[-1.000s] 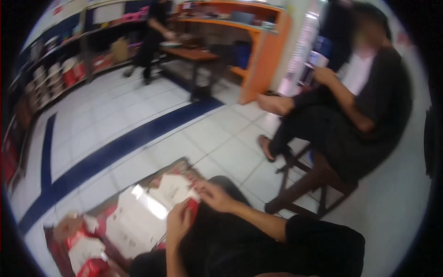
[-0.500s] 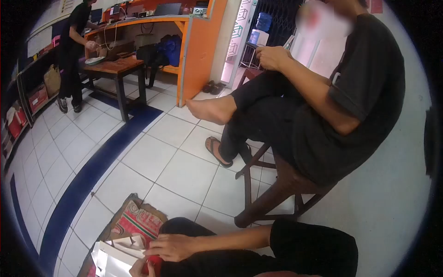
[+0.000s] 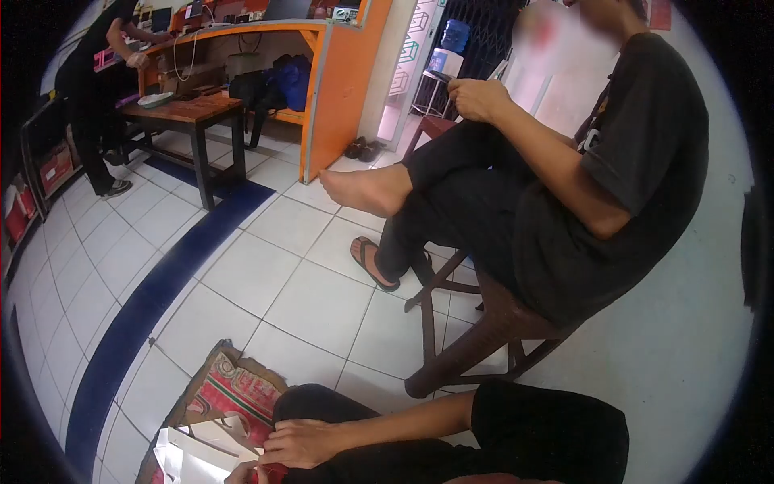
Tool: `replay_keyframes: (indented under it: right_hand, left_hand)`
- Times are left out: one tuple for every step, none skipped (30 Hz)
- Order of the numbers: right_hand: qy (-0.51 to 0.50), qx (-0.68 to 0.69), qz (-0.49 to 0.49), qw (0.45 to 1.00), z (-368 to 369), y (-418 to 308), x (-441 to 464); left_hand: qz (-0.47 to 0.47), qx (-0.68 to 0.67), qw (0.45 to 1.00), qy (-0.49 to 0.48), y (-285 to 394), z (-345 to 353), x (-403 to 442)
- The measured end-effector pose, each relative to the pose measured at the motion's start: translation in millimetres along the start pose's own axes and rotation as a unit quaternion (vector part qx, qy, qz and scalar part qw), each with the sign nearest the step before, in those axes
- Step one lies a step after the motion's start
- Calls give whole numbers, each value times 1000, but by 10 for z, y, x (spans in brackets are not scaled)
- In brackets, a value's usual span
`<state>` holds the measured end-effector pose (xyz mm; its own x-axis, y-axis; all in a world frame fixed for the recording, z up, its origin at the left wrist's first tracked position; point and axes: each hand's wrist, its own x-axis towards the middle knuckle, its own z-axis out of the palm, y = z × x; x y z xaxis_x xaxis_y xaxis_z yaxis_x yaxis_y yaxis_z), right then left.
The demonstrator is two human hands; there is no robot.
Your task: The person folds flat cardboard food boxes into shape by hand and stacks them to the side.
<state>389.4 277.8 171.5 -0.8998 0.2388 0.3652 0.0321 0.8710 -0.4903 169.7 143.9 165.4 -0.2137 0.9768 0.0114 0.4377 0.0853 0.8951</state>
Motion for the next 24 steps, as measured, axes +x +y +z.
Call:
replay_keyframes:
  right_hand:
    - [11, -22, -18, 1000, -3, -8, 1]
    - [11, -22, -20, 999, -6, -17, 1]
    - [0, -29, -20, 999, -12, -24, -1]
    - [-11, -36, -20, 999, -6, -22, -4]
    - [-11, -37, -22, 999, 2, -25, -6]
    - [-27, -48, -13, 998, 9, -27, -9]
    - [-44, -59, -3, 997, 8, -32, -6]
    - [-43, -59, -5, 997, 8, -37, -8]
    - [-46, -68, -8, 997, 0, -34, -18]
    - [-47, -76, -12, 996, -8, -38, -16]
    - [-45, -70, -12, 996, -46, -25, -3]
    - [-43, -96, -21, 994, -63, -11, 4]
    - [-38, -119, -28, 992, 0, -33, 3]
    - [-35, -113, -24, 993, 39, -51, -3]
    - [-28, -116, -29, 992, 38, -46, -5]
    - [-22, -122, -34, 992, 34, -31, -12]
    - [-16, -116, -32, 993, 44, -32, -15]
    - [-16, -117, -32, 993, 55, -44, -24]
    - [-18, -123, -27, 992, 56, -60, -20]
    - [-20, -130, -24, 991, 51, -73, -13]
    - [-20, -131, -26, 991, 38, -77, -5]
    - [-10, -129, -34, 991, 21, -79, -2]
    - [0, -125, -42, 991, 7, -79, -1]
    - [0, -121, -42, 992, 17, -80, -3]
  left_hand:
    - [6, -13, 1000, -1, -16, 17, -5]
    - [7, -12, 1000, 1, -19, 22, -12]
    - [1, -7, 1000, -3, -17, 24, -18]
    - [-4, -3, 1000, -6, -12, 24, -23]
    - [-3, -3, 1000, -5, -2, 16, -28]
    - [-2, 6, 1000, -9, 12, 6, -31]
    - [-1, 14, 1000, -13, 18, 0, -36]
    - [-1, 15, 1000, -11, 14, 3, -41]
    - [2, 6, 1000, -1, 2, 24, -35]
    - [3, -2, 1000, 10, -21, 45, -33]
    - [-1, 2, 1000, 9, -106, 114, 8]
    - [16, -54, 998, 18, -241, 189, 36]
    - [31, -107, 994, 23, -238, 150, -9]
    - [26, -102, 994, 19, -217, 108, -69]
    - [31, -81, 996, 31, -174, 113, -89]
    - [38, -61, 996, 44, -70, 130, -72]
    - [55, -58, 995, 53, -10, 147, -72]
    - [56, -58, 995, 53, 18, 126, -76]
    - [35, -54, 997, 39, 39, 96, -90]
    - [14, -49, 998, 27, 46, 72, -109]
    - [15, -49, 998, 29, 29, 69, -114]
    - [43, -47, 997, 39, -5, 84, -107]
    - [69, -45, 995, 49, -42, 102, -102]
    - [65, -43, 996, 49, -97, 100, -103]
